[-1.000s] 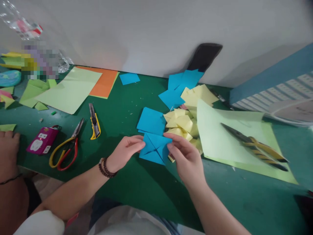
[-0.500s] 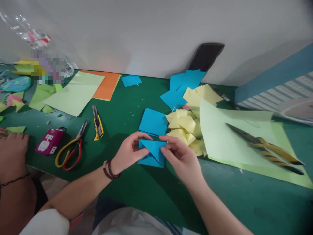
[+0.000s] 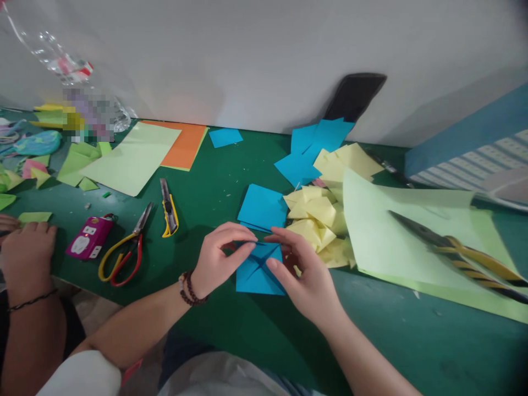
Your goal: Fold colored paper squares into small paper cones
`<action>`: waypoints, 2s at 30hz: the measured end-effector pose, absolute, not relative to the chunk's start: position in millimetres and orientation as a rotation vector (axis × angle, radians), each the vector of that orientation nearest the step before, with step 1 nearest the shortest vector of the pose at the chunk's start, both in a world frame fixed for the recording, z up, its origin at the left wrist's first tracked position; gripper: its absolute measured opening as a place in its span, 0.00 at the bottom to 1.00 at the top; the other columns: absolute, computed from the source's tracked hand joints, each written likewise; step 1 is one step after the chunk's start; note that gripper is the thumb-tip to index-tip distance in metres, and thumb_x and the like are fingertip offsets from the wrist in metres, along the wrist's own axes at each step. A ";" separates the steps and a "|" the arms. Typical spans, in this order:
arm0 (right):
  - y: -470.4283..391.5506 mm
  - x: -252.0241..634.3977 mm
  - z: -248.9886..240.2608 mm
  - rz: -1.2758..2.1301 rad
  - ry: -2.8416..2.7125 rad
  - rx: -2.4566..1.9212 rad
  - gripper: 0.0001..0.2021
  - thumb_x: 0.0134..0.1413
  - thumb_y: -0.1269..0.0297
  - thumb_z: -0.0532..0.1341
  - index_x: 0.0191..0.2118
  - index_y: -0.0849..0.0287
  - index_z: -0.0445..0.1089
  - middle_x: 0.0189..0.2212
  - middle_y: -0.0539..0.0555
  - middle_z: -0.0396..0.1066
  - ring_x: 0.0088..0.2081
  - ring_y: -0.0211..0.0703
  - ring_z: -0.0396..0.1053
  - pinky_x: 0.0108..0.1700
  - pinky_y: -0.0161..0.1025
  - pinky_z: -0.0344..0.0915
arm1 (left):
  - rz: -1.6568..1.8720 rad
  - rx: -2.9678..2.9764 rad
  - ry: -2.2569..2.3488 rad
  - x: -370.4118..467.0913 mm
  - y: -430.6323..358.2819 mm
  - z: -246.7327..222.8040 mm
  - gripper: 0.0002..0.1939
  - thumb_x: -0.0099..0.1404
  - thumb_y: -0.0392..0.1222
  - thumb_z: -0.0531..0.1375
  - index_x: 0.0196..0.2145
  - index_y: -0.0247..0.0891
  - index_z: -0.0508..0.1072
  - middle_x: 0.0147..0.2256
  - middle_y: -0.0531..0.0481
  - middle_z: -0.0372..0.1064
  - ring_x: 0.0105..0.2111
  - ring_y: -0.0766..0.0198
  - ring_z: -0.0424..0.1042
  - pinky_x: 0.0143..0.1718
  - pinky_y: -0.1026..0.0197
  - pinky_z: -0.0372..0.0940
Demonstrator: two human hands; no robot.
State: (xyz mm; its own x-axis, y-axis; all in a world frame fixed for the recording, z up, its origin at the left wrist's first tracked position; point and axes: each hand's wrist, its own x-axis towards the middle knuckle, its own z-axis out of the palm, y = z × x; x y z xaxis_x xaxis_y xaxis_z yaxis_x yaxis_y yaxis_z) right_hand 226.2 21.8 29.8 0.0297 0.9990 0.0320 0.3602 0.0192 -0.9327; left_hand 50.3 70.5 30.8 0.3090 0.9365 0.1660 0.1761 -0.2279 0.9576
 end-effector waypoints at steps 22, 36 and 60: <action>18.2 227.2 33.7 0.212 -1.606 -1.573 0.13 0.57 0.70 0.60 0.47 0.52 0.69 0.32 0.49 0.75 0.30 0.38 0.69 0.32 0.35 0.69 | 0.747 1.197 1.006 60.3 68.8 18.6 0.13 0.57 0.33 0.62 0.42 0.33 0.74 0.42 0.42 0.76 0.42 0.58 0.76 0.41 0.61 0.72; 18.3 226.2 23.0 0.260 -1.734 -1.618 0.20 0.55 0.69 0.60 0.54 0.52 0.65 0.37 0.52 0.73 0.35 0.42 0.71 0.37 0.39 0.69 | 0.805 1.157 1.073 61.5 70.4 13.3 0.11 0.52 0.39 0.66 0.34 0.33 0.76 0.32 0.46 0.77 0.31 0.62 0.75 0.32 0.63 0.71; 20.6 237.2 26.9 0.320 -1.884 -1.402 0.15 0.52 0.77 0.56 0.41 0.52 0.72 0.48 0.55 0.71 0.48 0.48 0.72 0.48 0.48 0.71 | 0.839 0.792 0.906 58.5 72.0 25.7 0.13 0.61 0.43 0.62 0.42 0.38 0.79 0.43 0.44 0.77 0.43 0.55 0.76 0.39 0.60 0.71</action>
